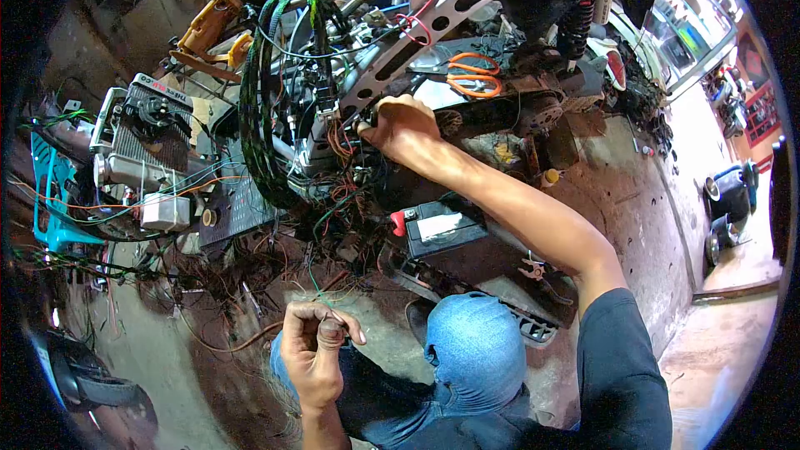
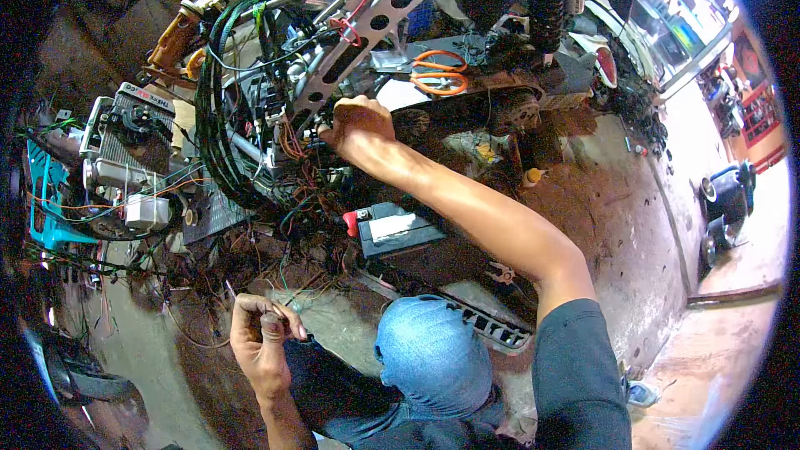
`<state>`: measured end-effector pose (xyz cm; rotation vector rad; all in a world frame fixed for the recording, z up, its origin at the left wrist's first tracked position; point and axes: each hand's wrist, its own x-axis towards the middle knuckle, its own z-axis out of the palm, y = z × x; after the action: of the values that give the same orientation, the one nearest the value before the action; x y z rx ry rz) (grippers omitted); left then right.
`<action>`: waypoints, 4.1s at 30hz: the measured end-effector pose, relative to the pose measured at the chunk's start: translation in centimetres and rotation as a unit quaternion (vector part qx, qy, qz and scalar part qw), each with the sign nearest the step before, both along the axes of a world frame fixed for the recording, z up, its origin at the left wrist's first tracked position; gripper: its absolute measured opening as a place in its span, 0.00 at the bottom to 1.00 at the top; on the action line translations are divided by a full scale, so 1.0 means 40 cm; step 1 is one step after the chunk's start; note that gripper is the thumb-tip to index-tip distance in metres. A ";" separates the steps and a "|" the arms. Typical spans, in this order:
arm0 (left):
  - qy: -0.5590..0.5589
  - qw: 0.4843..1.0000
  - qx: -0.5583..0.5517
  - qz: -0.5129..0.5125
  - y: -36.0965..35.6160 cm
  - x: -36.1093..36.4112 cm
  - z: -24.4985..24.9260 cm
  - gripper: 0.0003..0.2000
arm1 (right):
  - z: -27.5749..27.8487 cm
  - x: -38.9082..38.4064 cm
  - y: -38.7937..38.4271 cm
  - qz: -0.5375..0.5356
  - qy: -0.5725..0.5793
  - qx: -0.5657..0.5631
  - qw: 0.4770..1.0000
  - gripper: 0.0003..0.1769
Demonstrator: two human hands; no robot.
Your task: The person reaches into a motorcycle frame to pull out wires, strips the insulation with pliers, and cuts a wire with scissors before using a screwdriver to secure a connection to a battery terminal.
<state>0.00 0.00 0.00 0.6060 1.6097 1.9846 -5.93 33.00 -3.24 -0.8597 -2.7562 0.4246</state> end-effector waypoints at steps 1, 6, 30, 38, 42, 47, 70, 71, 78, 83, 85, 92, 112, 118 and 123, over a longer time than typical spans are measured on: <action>0.005 1.000 -0.001 0.001 0.000 -0.003 0.001 0.19 | 0.003 0.000 -0.006 0.005 0.015 0.018 1.000 0.23; 0.011 1.000 -0.008 -0.003 0.003 0.005 0.001 0.19 | -0.002 0.007 -0.012 0.003 -0.001 0.026 1.000 0.23; 0.002 1.000 -0.013 -0.007 0.002 0.018 0.009 0.19 | 0.013 -0.012 0.018 -0.042 -0.051 -0.039 0.997 0.29; -0.003 1.000 -0.008 -0.009 -0.001 0.013 0.006 0.18 | -0.018 0.014 0.044 0.024 -0.003 0.011 1.000 0.26; 0.000 1.000 0.006 -0.004 0.003 0.012 0.006 0.18 | 0.018 0.067 0.040 0.049 0.026 -0.036 0.998 0.21; -0.014 1.000 0.001 -0.016 0.005 0.012 0.002 0.18 | -0.025 0.085 0.067 0.115 0.101 0.108 0.982 0.16; -0.001 0.999 -0.013 -0.033 -0.015 0.009 -0.002 0.15 | -0.015 -0.026 0.004 -0.045 -0.009 -0.038 0.998 0.22; -0.006 0.999 -0.005 -0.040 -0.020 0.004 -0.008 0.13 | -0.019 -0.028 0.009 -0.046 -0.011 -0.033 0.998 0.22; -0.010 0.998 -0.002 -0.055 -0.016 0.000 -0.015 0.10 | 0.015 0.000 0.001 -0.012 -0.012 -0.018 1.000 0.24; -0.007 0.999 -0.010 -0.049 -0.019 0.001 -0.012 0.11 | -0.001 -0.005 0.017 0.012 0.013 0.021 1.000 0.24; 0.001 0.999 -0.020 -0.030 -0.011 0.007 -0.005 0.15 | 0.006 -0.007 0.010 0.013 0.015 0.007 1.000 0.23; -0.006 1.000 -0.019 -0.024 -0.010 0.015 0.000 0.18 | -0.010 -0.034 0.015 -0.050 -0.038 -0.062 0.996 0.20; 0.006 0.998 -0.026 -0.063 -0.011 0.004 -0.013 0.11 | -0.007 -0.022 0.003 -0.036 0.013 -0.040 0.998 0.23; 0.008 0.998 -0.024 -0.053 -0.019 0.007 -0.012 0.11 | 0.000 -0.041 0.017 -0.092 -0.080 -0.156 0.980 0.27; 0.016 0.998 -0.030 -0.056 -0.017 0.011 -0.006 0.10 | -0.024 -0.039 0.016 -0.091 -0.016 -0.123 0.988 0.26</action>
<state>0.44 -0.70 -0.24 0.6938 1.6121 1.8482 -7.48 33.63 -4.20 -1.1745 -2.6574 0.7307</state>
